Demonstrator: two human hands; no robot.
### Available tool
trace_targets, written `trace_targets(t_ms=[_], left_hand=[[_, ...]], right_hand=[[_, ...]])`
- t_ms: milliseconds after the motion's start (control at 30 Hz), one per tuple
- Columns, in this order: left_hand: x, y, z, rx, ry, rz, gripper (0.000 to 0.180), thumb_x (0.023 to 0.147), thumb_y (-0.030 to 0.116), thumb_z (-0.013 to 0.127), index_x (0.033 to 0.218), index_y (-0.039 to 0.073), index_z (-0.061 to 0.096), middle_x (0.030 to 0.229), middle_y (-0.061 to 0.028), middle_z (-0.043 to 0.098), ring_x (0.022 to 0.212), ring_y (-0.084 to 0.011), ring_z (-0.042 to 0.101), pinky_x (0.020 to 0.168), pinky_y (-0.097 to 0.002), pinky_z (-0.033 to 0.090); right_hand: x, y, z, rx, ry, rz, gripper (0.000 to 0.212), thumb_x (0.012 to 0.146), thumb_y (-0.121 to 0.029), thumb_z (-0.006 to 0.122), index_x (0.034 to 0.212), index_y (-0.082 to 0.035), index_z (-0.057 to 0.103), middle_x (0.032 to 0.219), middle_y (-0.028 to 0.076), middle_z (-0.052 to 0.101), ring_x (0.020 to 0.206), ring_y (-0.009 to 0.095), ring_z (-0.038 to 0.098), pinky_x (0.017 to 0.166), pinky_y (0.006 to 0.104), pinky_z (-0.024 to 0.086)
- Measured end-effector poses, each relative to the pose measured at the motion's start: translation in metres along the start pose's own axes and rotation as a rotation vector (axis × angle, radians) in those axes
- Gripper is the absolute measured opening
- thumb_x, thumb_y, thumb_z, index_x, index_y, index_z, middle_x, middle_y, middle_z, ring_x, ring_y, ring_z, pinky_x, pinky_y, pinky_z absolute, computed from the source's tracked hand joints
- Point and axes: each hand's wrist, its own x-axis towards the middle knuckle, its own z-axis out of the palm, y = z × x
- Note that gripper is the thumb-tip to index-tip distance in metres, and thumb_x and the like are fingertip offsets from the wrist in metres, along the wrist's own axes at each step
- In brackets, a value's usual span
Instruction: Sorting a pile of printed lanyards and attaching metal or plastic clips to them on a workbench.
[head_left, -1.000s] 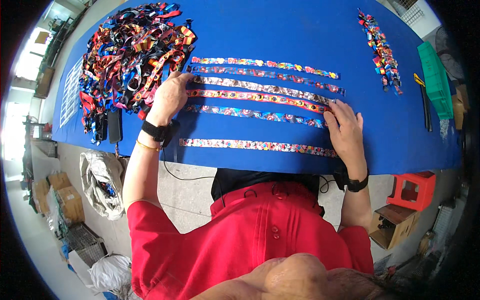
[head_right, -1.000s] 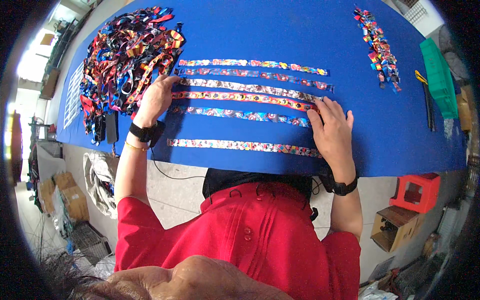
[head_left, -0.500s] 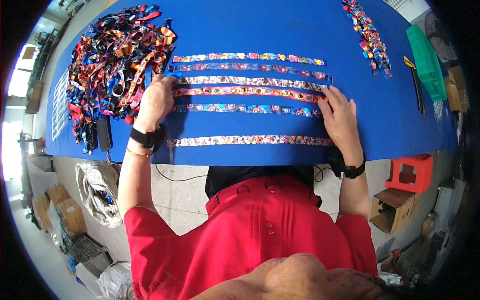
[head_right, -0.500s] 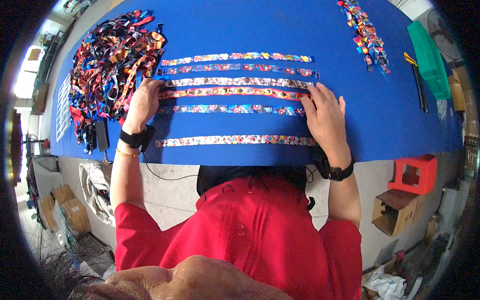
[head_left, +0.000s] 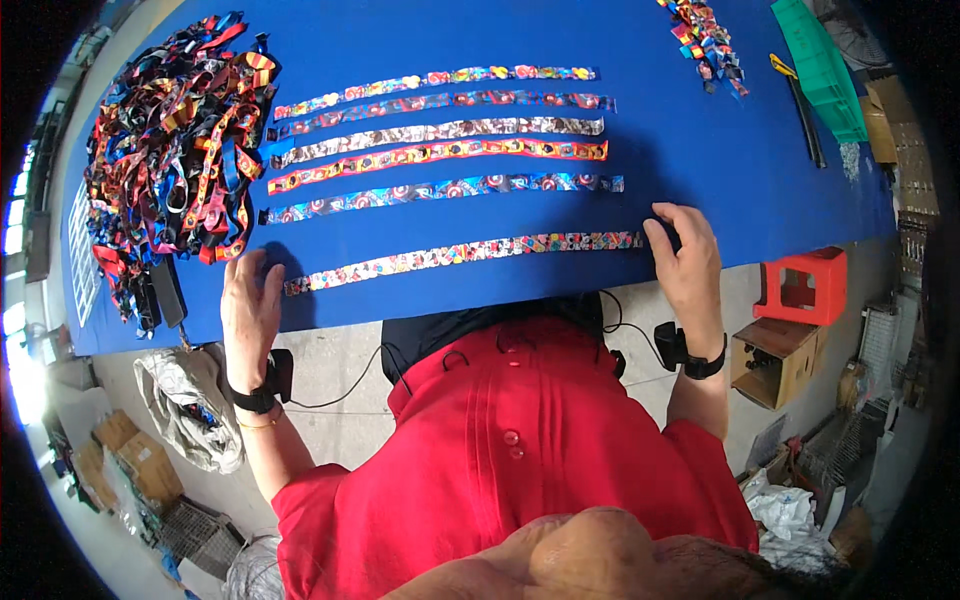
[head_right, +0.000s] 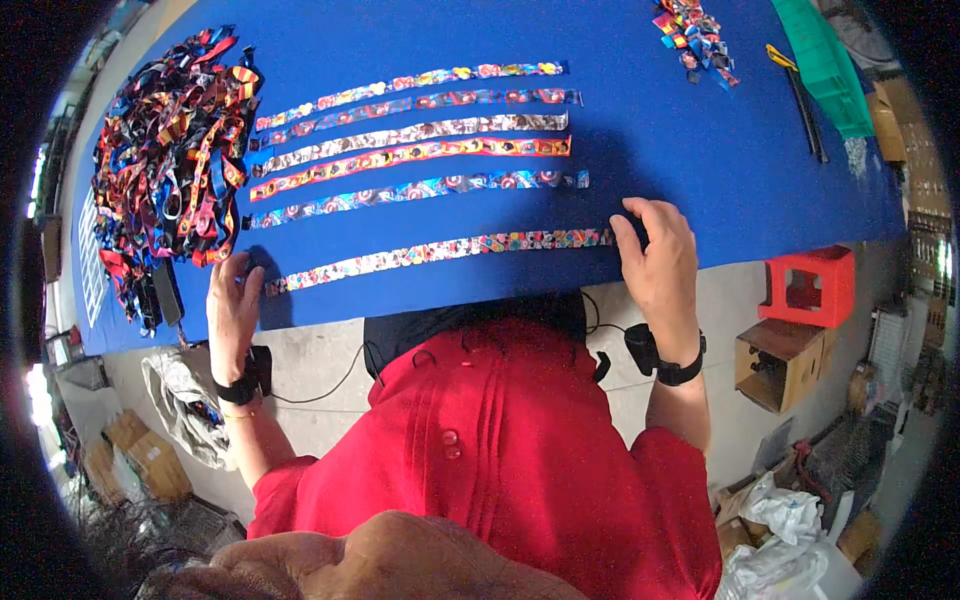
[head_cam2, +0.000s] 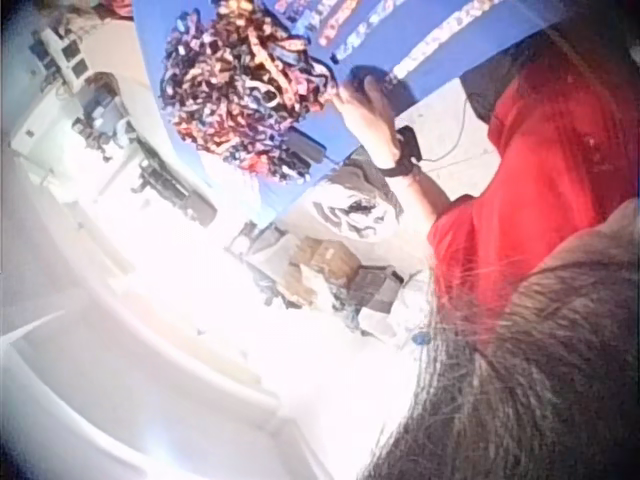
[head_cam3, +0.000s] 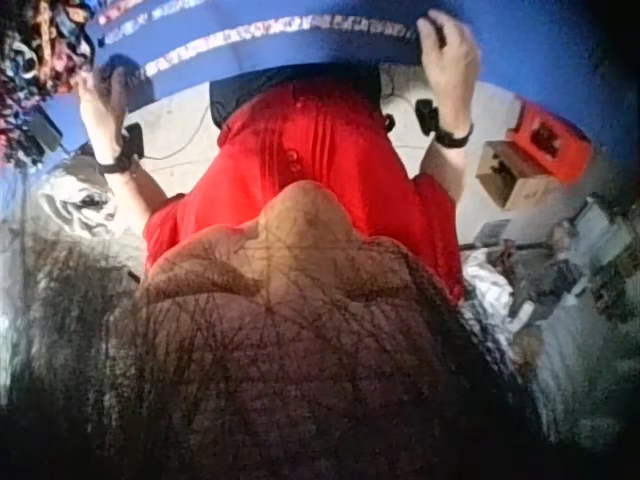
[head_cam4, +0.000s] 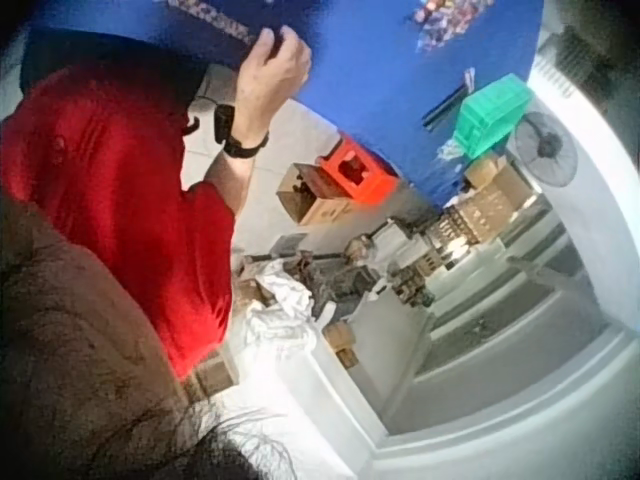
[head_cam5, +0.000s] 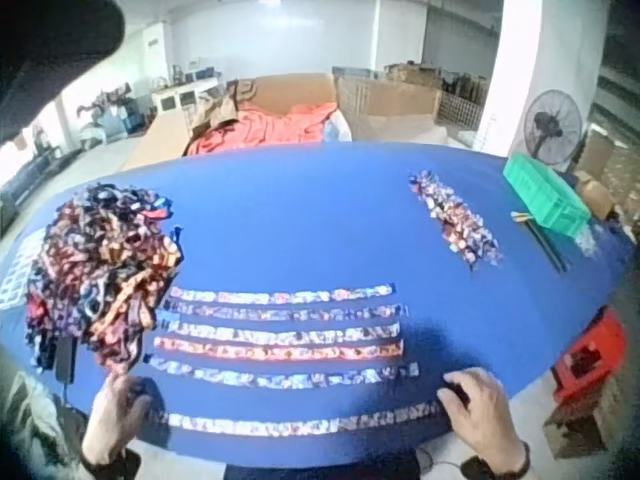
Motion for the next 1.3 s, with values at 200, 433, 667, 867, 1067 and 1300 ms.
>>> trace_targets(t_ms=[200,433,667,867,1067,1300], left_hand=[[-0.003,0.0,0.008,-0.018,-0.019,-0.025,0.022,0.092,0.016,0.069,0.099,-0.002,0.058,0.089,-0.0174,0.06,0.08,-0.0318,0.06,0.071,-0.0404,0.048],[-0.01,-0.001,0.011,-0.021,-0.044,0.025,0.011,0.092,0.007,0.065,0.092,0.0,0.057,0.085,-0.017,0.058,0.077,-0.0339,0.059,0.067,-0.0418,0.047],[-0.009,-0.003,0.016,-0.11,0.07,0.091,0.009,0.097,0.004,0.055,0.103,-0.001,0.058,0.095,-0.0211,0.062,0.089,-0.0403,0.061,0.079,-0.0439,0.05],[-0.02,0.017,0.008,-0.217,-0.039,-0.108,0.018,0.091,0.008,0.068,0.104,-0.001,0.06,0.094,-0.0193,0.061,0.086,-0.0356,0.062,0.075,-0.0395,0.051],[-0.018,0.012,0.017,-0.127,-0.017,-0.004,0.015,0.085,0.007,0.071,0.088,0.0,0.058,0.083,-0.0154,0.057,0.076,-0.0349,0.058,0.068,-0.0421,0.048],[-0.002,0.004,0.014,-0.143,0.058,0.005,0.017,0.091,0.009,0.069,0.087,0.0,0.056,0.075,-0.017,0.061,0.064,-0.0315,0.059,0.059,-0.0386,0.048]], right_hand=[[-0.006,-0.014,0.006,0.068,-0.053,0.087,0.02,0.085,-0.02,0.077,0.093,-0.006,0.064,0.091,0.01,0.064,0.089,0.03,0.062,0.079,0.0428,0.047],[-0.008,-0.019,0.014,0.059,-0.07,0.005,0.021,0.081,-0.015,0.078,0.086,-0.007,0.059,0.085,0.009,0.061,0.085,0.031,0.06,0.076,0.0443,0.045],[-0.007,-0.021,0.01,0.112,-0.034,-0.017,0.019,0.084,-0.006,0.073,0.084,-0.002,0.055,0.082,0.013,0.056,0.076,0.033,0.057,0.069,0.0421,0.045],[-0.002,-0.021,0.013,0.117,-0.063,0.023,0.02,0.086,-0.008,0.072,0.085,-0.001,0.053,0.082,0.013,0.056,0.076,0.03,0.057,0.072,0.0404,0.047],[-0.001,-0.019,0.014,0.158,-0.081,0.118,0.021,0.086,-0.009,0.074,0.086,-0.003,0.054,0.077,0.011,0.058,0.069,0.027,0.057,0.068,0.0388,0.047],[0.003,-0.025,0.018,0.267,-0.07,0.135,0.02,0.084,-0.01,0.077,0.089,-0.004,0.059,0.076,0.011,0.062,0.068,0.025,0.062,0.063,0.0364,0.049]])
